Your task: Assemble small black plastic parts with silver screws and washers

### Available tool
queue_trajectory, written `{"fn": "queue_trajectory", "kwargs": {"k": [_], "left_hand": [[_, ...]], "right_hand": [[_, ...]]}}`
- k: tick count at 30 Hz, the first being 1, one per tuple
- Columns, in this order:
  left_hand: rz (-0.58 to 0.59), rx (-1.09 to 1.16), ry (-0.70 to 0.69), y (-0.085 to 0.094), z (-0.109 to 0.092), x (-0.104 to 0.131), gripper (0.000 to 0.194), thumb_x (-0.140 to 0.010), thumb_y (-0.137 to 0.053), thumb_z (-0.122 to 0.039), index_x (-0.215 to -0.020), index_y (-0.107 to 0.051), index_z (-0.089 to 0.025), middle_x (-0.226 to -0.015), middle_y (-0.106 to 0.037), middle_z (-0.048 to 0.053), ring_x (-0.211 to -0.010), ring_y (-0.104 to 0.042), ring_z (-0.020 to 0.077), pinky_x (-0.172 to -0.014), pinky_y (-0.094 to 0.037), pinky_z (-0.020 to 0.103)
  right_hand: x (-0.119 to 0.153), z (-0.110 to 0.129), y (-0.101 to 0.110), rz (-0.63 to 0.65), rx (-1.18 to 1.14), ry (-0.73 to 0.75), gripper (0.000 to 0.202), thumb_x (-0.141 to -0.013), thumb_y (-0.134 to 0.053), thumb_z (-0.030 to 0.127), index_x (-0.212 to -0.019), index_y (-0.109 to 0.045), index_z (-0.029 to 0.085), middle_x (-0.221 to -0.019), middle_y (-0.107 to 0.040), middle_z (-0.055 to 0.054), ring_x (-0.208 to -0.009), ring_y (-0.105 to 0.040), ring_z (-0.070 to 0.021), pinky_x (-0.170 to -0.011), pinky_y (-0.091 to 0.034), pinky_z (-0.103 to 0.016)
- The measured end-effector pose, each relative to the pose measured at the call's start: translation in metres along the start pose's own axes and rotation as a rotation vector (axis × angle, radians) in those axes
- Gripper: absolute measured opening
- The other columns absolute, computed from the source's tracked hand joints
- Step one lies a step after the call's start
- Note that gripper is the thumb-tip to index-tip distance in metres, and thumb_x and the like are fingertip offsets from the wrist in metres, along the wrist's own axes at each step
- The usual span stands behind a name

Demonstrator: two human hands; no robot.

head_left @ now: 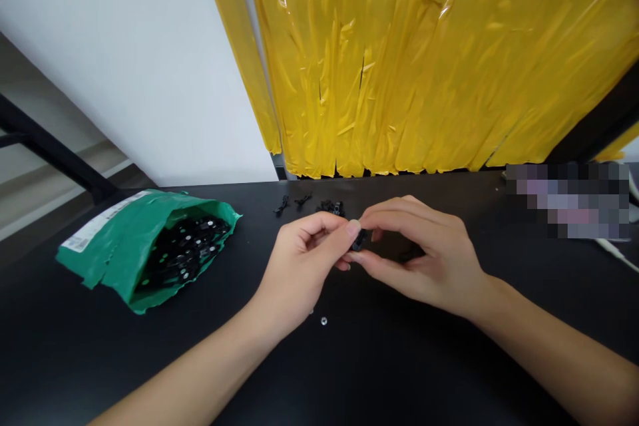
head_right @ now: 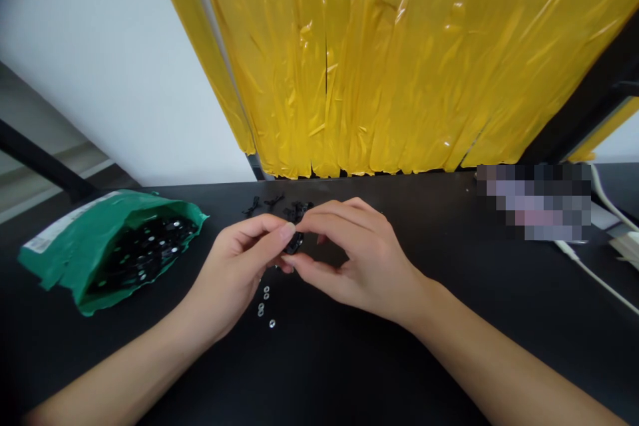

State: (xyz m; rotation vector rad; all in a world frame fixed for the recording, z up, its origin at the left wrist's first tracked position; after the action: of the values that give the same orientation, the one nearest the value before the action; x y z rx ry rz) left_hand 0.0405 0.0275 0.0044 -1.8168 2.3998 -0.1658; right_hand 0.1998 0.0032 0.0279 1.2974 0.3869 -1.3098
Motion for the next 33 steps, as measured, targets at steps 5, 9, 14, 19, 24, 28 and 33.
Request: {"fn": "queue_trajectory", "kwargs": {"k": [5, 9, 14, 19, 24, 28, 33], "left_hand": [[0.035, 0.008, 0.013, 0.0, 0.003, 0.0, 0.03, -0.084, -0.087, -0.043, -0.078, -0.076, -0.016, -0.07, -0.068, -0.001, -0.063, -0.061, 0.0086, -0.062, -0.055, 0.019], [0.083, 0.045, 0.004, -0.001, 0.004, 0.0, 0.026, -0.089, -0.082, -0.04, -0.08, -0.076, -0.017, -0.071, -0.069, -0.002, -0.064, -0.062, 0.0083, -0.062, -0.055, 0.018], [0.099, 0.098, 0.028, -0.001, 0.006, 0.003, 0.027, -0.089, -0.084, -0.041, -0.08, -0.075, -0.017, -0.07, -0.069, -0.002, -0.064, -0.062, 0.008, -0.062, -0.057, 0.017], [0.134, 0.163, 0.09, -0.002, 0.009, 0.002, 0.028, -0.087, -0.086, -0.04, -0.078, -0.072, -0.017, -0.069, -0.068, -0.002, -0.064, -0.063, 0.0082, -0.062, -0.058, 0.017], [0.145, 0.189, 0.119, -0.003, 0.012, 0.001, 0.027, -0.086, -0.087, -0.038, -0.079, -0.073, -0.017, -0.07, -0.068, -0.002, -0.064, -0.063, 0.0076, -0.061, -0.058, 0.016], [0.137, 0.162, 0.1, -0.002, 0.009, 0.001, 0.024, -0.088, -0.085, -0.039, -0.082, -0.075, -0.018, -0.072, -0.069, -0.002, -0.066, -0.063, 0.0079, -0.062, -0.058, 0.016], [0.127, 0.138, 0.071, 0.001, 0.004, -0.001, 0.025, -0.093, -0.079, -0.04, -0.083, -0.077, -0.017, -0.079, -0.066, 0.0, -0.071, -0.062, 0.0092, -0.062, -0.057, 0.017]], "right_hand": [[-0.003, 0.003, 0.003, 0.016, 0.029, 0.013, 0.017, -0.091, -0.08, 0.02, -0.104, -0.071, 0.016, -0.093, -0.079, -0.004, -0.079, -0.071, -0.0143, -0.079, -0.055, -0.031], [-0.005, 0.005, 0.006, 0.011, 0.044, 0.02, 0.017, -0.091, -0.082, 0.022, -0.102, -0.071, 0.016, -0.089, -0.079, -0.003, -0.079, -0.071, -0.0143, -0.078, -0.054, -0.031], [-0.006, 0.006, 0.006, 0.001, 0.052, 0.046, 0.018, -0.089, -0.083, 0.022, -0.101, -0.071, 0.017, -0.09, -0.08, -0.002, -0.082, -0.074, -0.0154, -0.081, -0.053, -0.034], [-0.006, 0.006, 0.007, 0.009, 0.068, 0.058, 0.019, -0.089, -0.084, 0.022, -0.101, -0.071, 0.017, -0.09, -0.081, -0.002, -0.081, -0.076, -0.0157, -0.084, -0.053, -0.037], [-0.005, 0.008, 0.009, 0.017, 0.115, 0.075, 0.016, -0.089, -0.084, 0.022, -0.099, -0.071, 0.018, -0.091, -0.081, -0.002, -0.082, -0.076, -0.0155, -0.085, -0.053, -0.036], [-0.003, 0.006, 0.009, -0.008, 0.117, 0.068, 0.017, -0.091, -0.082, 0.024, -0.1, -0.069, 0.019, -0.09, -0.08, -0.001, -0.083, -0.076, -0.0167, -0.084, -0.053, -0.037], [-0.003, 0.004, 0.004, -0.011, 0.094, 0.052, 0.018, -0.092, -0.081, 0.025, -0.103, -0.067, 0.023, -0.093, -0.081, -0.001, -0.087, -0.077, -0.0189, -0.08, -0.055, -0.037]]}}
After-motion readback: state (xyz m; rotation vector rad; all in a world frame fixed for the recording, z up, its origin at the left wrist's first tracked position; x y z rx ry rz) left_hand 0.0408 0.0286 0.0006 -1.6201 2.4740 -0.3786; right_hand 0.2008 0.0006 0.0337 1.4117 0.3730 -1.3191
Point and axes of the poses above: each hand's wrist, its own x-axis away from the middle knuckle, its own y-axis out of the back of the hand, z = x × y, the point moved 5 cm from there along -x, towards the middle knuckle
